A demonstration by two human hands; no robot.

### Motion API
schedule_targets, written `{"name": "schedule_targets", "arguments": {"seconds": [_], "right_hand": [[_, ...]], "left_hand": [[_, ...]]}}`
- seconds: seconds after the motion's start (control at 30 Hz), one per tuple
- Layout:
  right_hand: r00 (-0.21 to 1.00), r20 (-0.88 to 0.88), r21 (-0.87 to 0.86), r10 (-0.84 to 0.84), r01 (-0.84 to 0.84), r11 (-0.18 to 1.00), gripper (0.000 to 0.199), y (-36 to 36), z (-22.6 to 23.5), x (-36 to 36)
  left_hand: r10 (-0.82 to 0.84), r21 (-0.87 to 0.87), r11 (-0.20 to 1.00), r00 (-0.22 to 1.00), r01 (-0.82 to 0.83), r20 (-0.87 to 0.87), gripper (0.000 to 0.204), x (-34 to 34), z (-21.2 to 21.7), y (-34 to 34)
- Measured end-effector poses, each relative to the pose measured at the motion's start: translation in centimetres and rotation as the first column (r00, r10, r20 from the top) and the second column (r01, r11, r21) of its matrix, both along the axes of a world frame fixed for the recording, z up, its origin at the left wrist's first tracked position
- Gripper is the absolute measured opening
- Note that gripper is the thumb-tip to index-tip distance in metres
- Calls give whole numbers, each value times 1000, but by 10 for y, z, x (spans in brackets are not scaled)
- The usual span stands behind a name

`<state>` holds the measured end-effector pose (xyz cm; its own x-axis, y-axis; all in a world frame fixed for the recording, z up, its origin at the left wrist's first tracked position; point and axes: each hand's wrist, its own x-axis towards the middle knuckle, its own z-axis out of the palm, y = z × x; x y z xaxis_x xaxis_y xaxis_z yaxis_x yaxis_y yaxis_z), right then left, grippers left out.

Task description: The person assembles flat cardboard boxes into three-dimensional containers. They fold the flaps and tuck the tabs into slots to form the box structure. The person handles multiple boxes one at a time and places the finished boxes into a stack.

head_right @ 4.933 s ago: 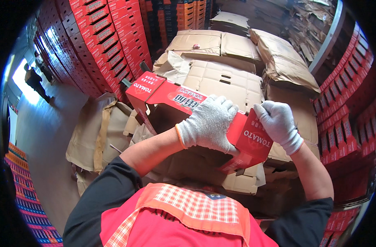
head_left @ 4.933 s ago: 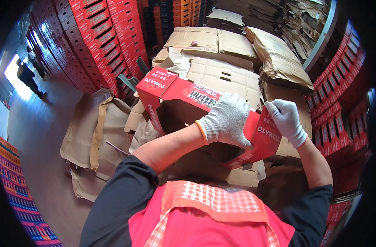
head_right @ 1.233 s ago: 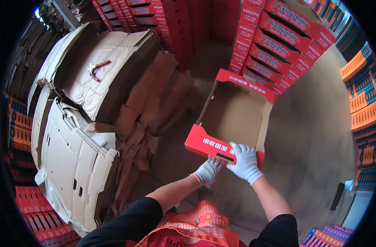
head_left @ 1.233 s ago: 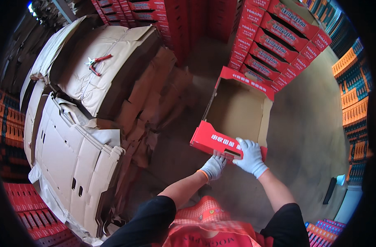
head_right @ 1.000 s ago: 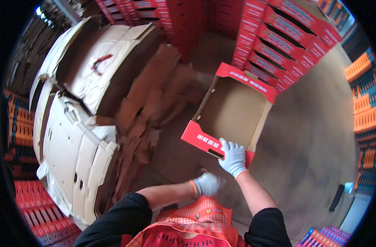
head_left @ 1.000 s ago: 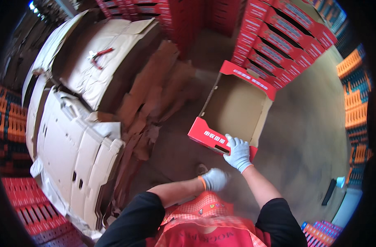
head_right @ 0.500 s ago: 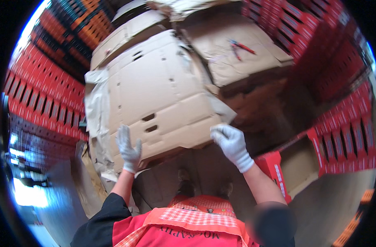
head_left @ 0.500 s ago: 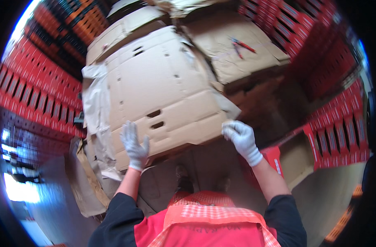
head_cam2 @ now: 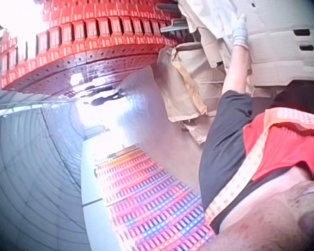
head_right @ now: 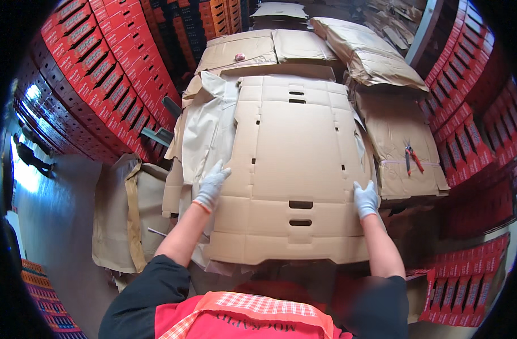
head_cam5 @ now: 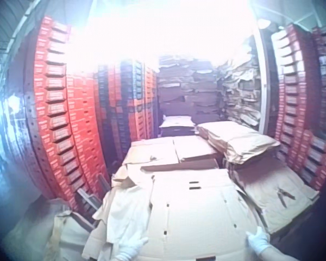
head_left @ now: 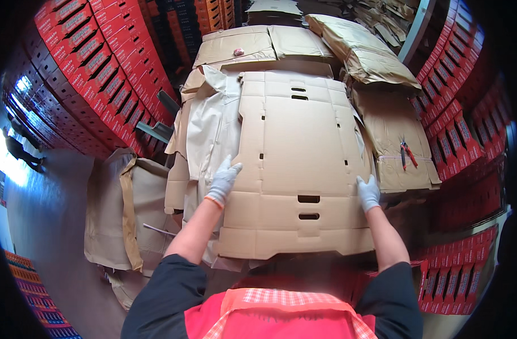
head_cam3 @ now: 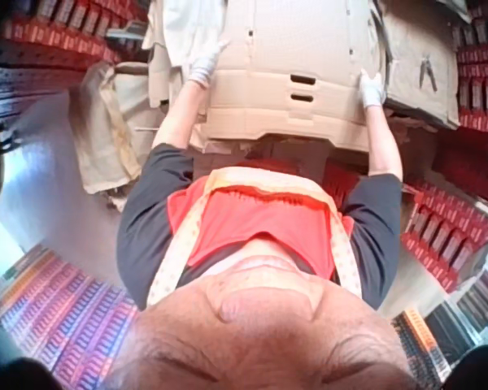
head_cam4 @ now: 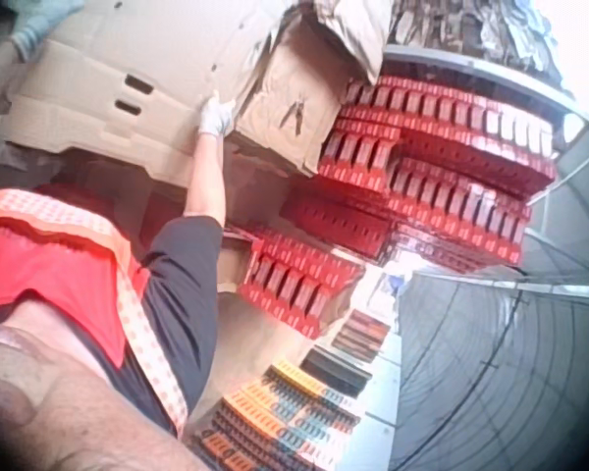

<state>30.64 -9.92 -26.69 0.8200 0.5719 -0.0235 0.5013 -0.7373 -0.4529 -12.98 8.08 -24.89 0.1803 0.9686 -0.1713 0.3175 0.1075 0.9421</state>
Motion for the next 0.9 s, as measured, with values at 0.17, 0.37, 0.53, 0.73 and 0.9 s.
{"name": "schedule_targets", "arguments": {"seconds": [0.17,0.37,0.53,0.73,0.9], "right_hand": [[662,-735,108,145,-97,989,49,-39,46,51],[638,-700,395,322,-31,918,49,-28,38,-10],[807,86,-201,584,-560,803,97,4,26,-155],[706,231,475,669,-682,556,40,-51,57,-18],[-14,528,-320,849,-929,184,39,-111,73,41]], "left_hand": [[74,-540,757,773,367,630,37,-51,14,21],[-152,-181,960,941,213,303,49,34,15,-22],[146,302,950,744,77,-652,85,168,-2,-87],[36,730,623,923,279,-384,50,7,6,-40],[-195,263,-13,256,965,-947,54,-49,52,-78]]}}
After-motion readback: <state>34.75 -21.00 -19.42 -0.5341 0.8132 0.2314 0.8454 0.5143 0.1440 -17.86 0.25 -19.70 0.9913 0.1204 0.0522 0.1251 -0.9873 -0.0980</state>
